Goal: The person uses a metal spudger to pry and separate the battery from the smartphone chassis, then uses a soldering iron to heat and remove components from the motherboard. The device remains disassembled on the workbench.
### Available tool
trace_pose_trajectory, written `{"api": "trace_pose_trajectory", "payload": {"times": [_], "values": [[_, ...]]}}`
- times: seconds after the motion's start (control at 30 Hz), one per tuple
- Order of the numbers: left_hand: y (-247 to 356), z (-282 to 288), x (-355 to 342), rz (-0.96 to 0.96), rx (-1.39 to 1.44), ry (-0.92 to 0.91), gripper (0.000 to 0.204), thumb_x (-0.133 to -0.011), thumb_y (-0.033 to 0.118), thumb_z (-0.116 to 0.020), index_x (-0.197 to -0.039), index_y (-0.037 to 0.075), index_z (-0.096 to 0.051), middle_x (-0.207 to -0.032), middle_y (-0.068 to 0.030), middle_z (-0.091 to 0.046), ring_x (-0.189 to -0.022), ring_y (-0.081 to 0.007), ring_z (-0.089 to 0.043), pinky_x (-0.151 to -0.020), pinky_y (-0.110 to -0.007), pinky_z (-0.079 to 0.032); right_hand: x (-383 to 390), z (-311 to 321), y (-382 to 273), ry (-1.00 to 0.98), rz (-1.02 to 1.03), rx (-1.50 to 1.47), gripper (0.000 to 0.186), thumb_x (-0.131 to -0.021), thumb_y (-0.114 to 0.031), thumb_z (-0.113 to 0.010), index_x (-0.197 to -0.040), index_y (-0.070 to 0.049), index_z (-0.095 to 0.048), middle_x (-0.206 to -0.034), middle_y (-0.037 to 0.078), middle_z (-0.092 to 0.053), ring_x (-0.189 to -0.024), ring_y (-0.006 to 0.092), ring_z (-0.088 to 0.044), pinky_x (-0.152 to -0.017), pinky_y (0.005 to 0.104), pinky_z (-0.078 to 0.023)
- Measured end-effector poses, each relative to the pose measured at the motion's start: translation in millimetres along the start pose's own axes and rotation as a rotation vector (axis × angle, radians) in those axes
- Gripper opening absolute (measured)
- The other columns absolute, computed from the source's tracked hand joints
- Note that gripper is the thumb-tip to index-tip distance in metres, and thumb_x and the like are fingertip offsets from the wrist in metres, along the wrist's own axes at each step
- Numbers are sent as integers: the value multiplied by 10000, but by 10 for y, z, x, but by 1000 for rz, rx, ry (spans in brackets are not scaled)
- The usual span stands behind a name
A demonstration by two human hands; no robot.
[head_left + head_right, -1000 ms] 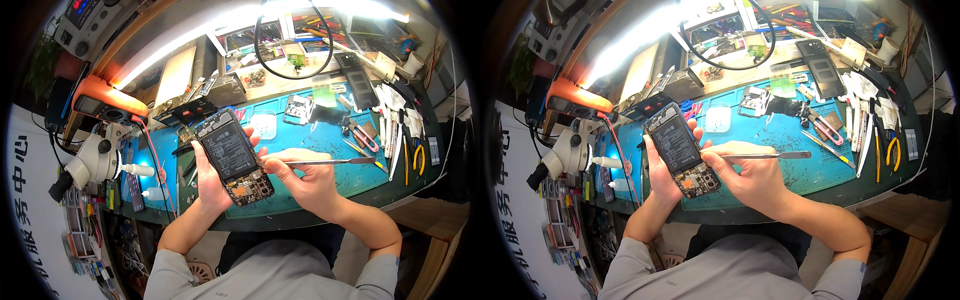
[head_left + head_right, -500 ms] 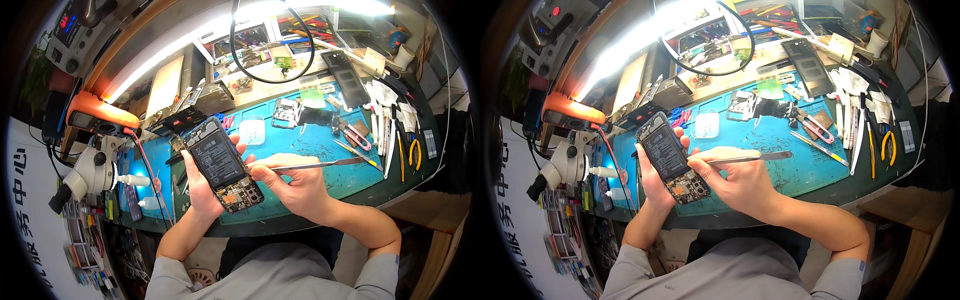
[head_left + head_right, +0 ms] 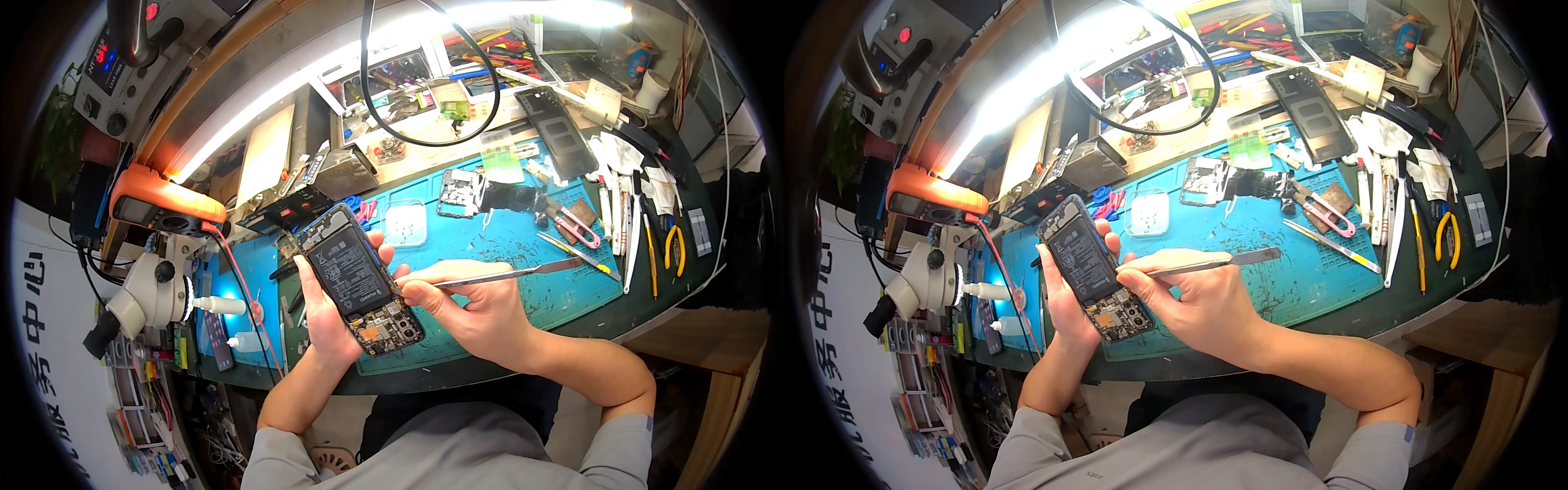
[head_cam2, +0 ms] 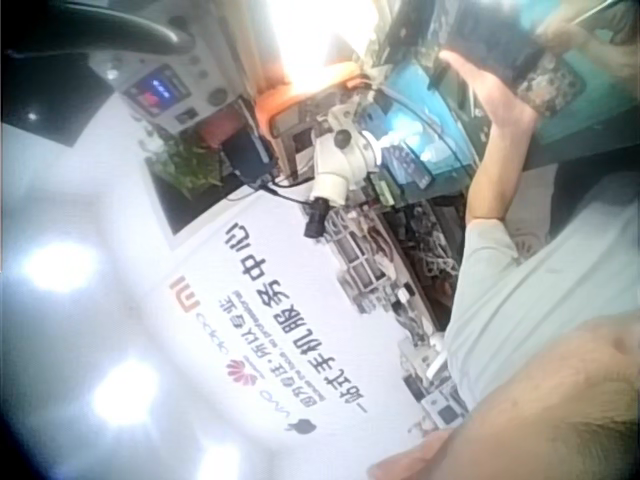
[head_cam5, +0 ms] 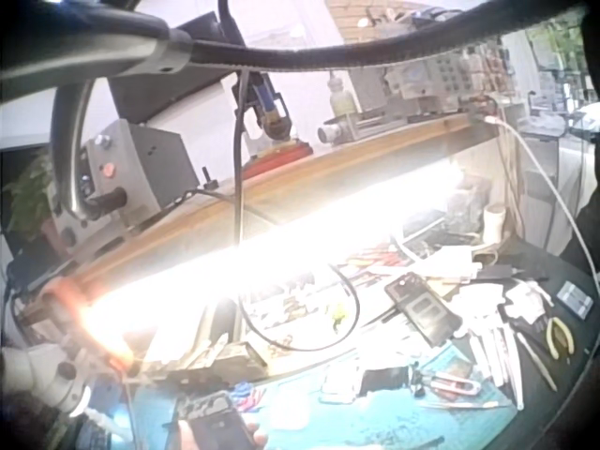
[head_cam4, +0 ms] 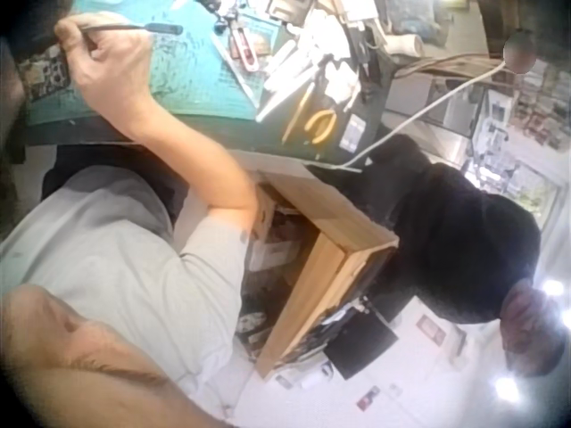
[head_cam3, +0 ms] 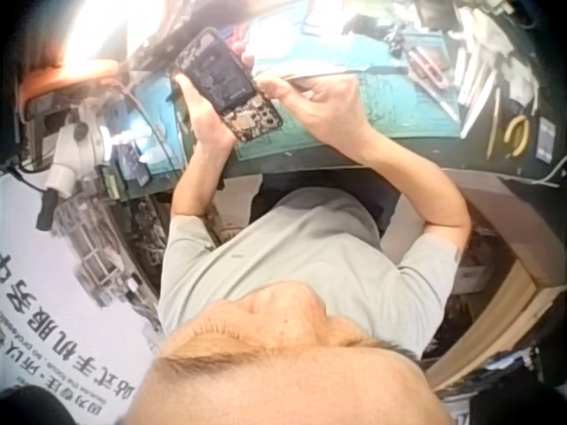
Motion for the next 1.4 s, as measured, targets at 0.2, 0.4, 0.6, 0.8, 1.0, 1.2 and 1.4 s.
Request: {"api": "trace_pose_trajectory", "payload": {"times": [0.2, 0.4, 0.6, 0.8, 1.0, 1.2, 1.4], "values": [[-12, -5, -4, 10, 26, -11, 909, -1017, 789, -187, -1576, 106, -404, -1527, -123, -534, -1347, -295, -579, -1146, -568, -478, 1, 2, 8, 6, 5, -17, 148, -972, -157, -766, -1028, -26, -800, -912, 130, -791, -745, 198, -743, -665, 311, -561], [-8, 3, -5, 12, 29, -21, 903, -1020, 784, -197, -1579, 104, -398, -1540, -120, -524, -1351, -296, -577, -1149, -571, -475, 7, -1, 37, 9, -10, -27, 151, -973, -153, -765, -1028, -18, -806, -915, 123, -797, -739, 164, -730, -659, 297, -555], [-15, 14, -7, 12, 45, -7, 904, -1025, 777, -202, -1583, 90, -385, -1547, -122, -518, -1356, -296, -573, -1153, -579, -468, 13, 5, 73, 8, -58, -41, 155, -981, -149, -758, -1038, -15, -813, -902, 113, -804, -729, 100, -702, -651, 276, -545], [-26, 3, -13, 31, 75, -37, 898, -1030, 770, -196, -1586, 89, -383, -1551, -126, -517, -1364, -299, -567, -1157, -581, -461, 9, -3, 103, 10, -72, -90, 166, -985, -146, -756, -1052, -4, -811, -899, 115, -808, -754, 95, -716, -655, 270, -552], [-32, 27, -24, 36, 80, -30, 881, -1037, 760, -195, -1586, 98, -387, -1554, -124, -516, -1370, -305, -562, -1155, -584, -461, 7, 3, 124, 16, -88, -94, 168, -981, -139, -760, -1054, 4, -809, -891, 116, -807, -761, 92, -718, -660, 272, -558], [-44, 9, -28, 42, 99, -31, 873, -1039, 757, -186, -1586, 107, -388, -1548, -126, -520, -1369, -315, -561, -1137, -588, -479, 17, -15, 176, 10, -141, -139, 168, -981, -133, -758, -1051, 12, -806, -904, 113, -808, -778, 97, -724, -679, 270, -569], [-47, 7, -30, 41, 93, -12, 877, -1038, 758, -178, -1582, 103, -389, -1539, -127, -524, -1356, -325, -571, -1114, -589, -500, 13, -16, 177, 13, -147, -159, 158, -983, -114, -750, -1049, 18, -803, -903, 113, -807, -797, 112, -737, -707, 273, -586]]}}
Point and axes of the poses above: each hand's wrist, its own x-axis away from the middle knuckle, its own z-axis out of the back of the hand, y = z × x, the point moved 9 cm from there along -x, towards the middle knuckle
